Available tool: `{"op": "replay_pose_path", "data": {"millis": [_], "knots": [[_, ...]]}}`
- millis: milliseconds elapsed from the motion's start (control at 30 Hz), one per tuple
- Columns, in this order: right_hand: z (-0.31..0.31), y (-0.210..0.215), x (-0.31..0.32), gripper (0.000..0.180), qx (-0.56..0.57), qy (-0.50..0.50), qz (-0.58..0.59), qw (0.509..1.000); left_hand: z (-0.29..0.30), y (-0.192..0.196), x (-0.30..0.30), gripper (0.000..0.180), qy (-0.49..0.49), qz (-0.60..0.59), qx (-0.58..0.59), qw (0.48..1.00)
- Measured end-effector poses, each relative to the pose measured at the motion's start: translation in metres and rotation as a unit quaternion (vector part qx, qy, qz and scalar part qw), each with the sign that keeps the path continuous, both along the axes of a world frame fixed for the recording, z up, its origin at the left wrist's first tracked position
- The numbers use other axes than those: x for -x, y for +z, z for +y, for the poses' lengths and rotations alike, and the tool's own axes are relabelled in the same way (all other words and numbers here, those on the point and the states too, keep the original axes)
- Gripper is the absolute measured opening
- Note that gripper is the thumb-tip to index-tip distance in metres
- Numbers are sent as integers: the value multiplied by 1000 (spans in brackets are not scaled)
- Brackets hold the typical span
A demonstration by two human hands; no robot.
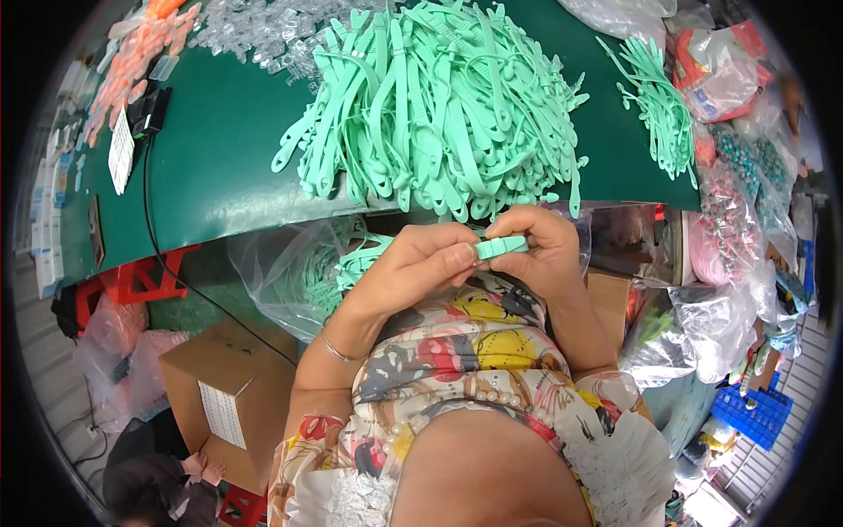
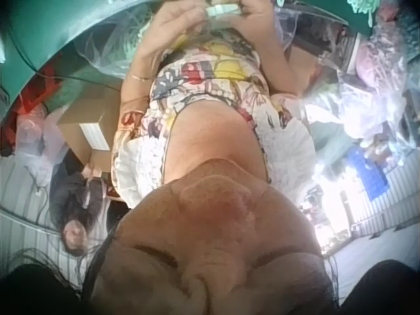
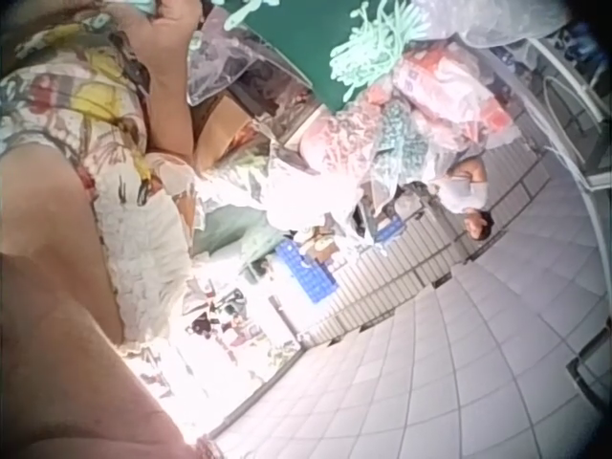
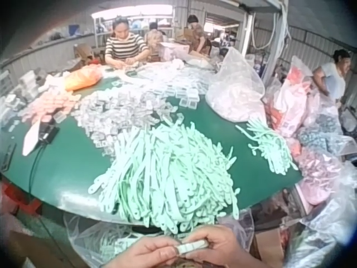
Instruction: Assembling plastic watchstraps/wristbands by inserting plastic buckles or clips into the straps manually.
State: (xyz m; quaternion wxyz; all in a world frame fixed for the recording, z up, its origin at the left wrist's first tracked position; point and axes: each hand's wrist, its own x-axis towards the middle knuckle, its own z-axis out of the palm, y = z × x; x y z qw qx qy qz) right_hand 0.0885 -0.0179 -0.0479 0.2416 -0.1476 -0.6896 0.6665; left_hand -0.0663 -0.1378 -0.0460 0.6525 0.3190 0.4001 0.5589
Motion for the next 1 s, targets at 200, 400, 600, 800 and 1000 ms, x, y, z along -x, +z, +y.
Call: {"op": "replay_pose_path", "data": {"millis": [200,400,600,800,1000], "knots": [[15,22,-11,26,-193,-24,-45,980,-6,21,19,21,-3,101,-17,995],[35,15,-51,23,-151,-47,-173,972,-36,12,57,23,-44,434,19,900],[22,-45,-64,23,-447,42,-286,846,-67,-65,52,28,-56,592,132,793],[99,36,-42,8,-144,-68,-172,972,-84,-56,45,32,10,677,84,731],[279,-9,-14,32,-605,-330,-378,617,-50,-6,41,26,24,639,-16,768]]}}
